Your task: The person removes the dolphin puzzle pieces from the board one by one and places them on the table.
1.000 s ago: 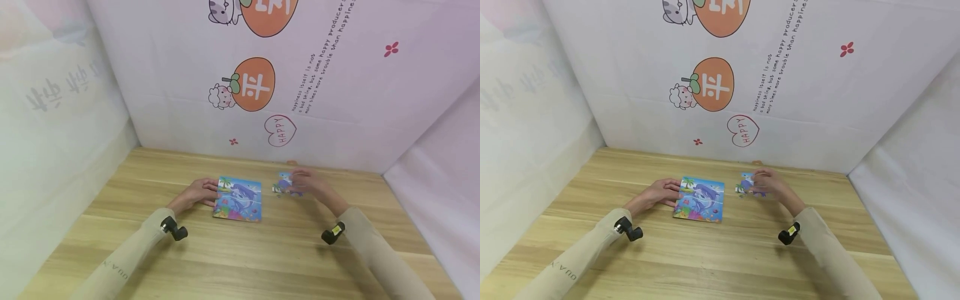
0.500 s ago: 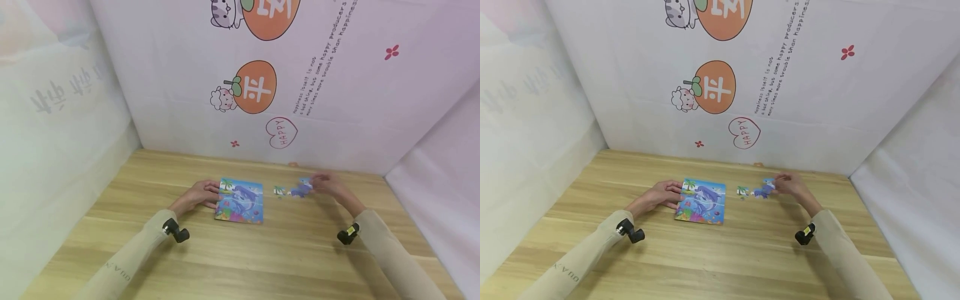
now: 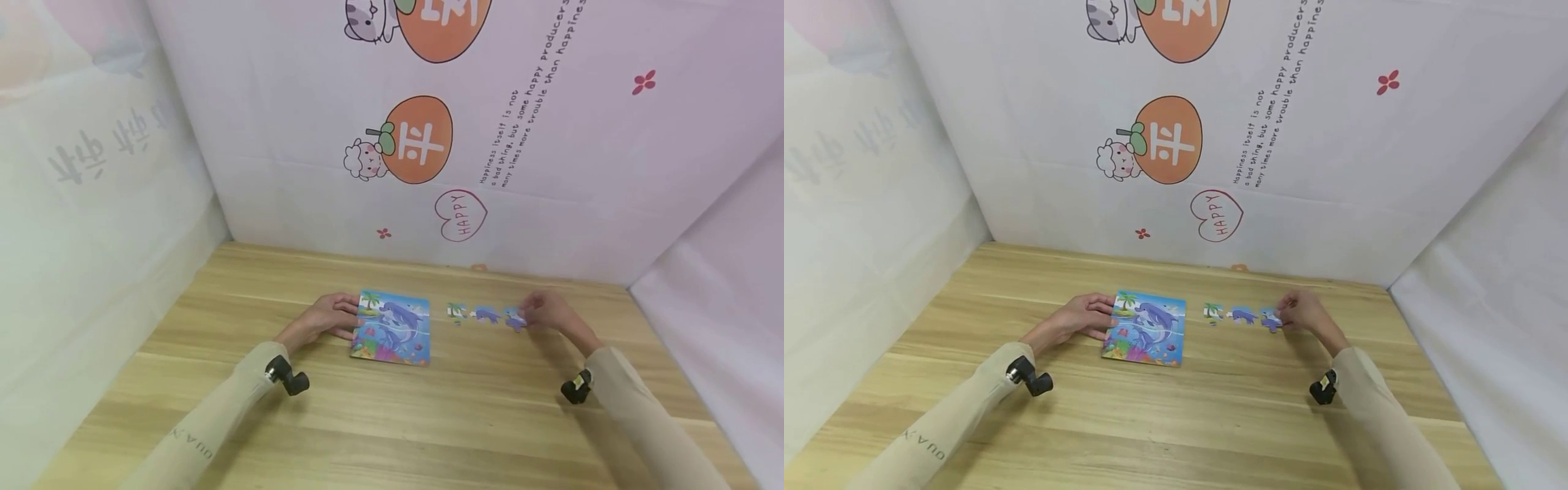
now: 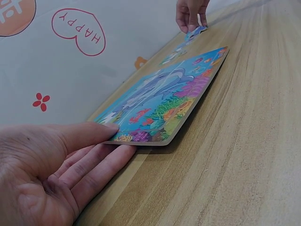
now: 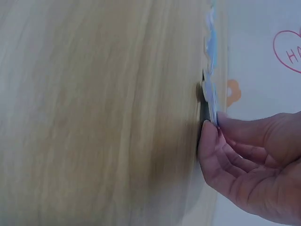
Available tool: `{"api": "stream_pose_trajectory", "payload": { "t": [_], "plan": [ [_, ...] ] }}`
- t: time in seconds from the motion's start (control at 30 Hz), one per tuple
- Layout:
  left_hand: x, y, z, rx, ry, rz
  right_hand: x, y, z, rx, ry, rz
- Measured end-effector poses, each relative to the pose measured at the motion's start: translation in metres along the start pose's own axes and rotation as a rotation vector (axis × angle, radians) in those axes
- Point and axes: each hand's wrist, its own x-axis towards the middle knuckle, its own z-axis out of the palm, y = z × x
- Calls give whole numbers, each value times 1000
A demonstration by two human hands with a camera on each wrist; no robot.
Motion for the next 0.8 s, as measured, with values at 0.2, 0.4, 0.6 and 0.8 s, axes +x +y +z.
{"api": "stream_pose_trajectory", "payload": {
  "t": [0.2, 0.4, 0.6, 0.8],
  "plan": [
    [2, 0, 2, -2, 3, -8, 0, -3, 2, 42, -23, 53],
    [2, 1, 2, -5, -5, -2, 1, -8, 5, 36, -11, 112],
    [2, 0, 0, -6, -9, -1, 2, -6, 7, -160, 85, 74],
    [2, 1, -2, 7, 2, -14, 2, -4, 13, -98, 74, 114]
  ]
}}
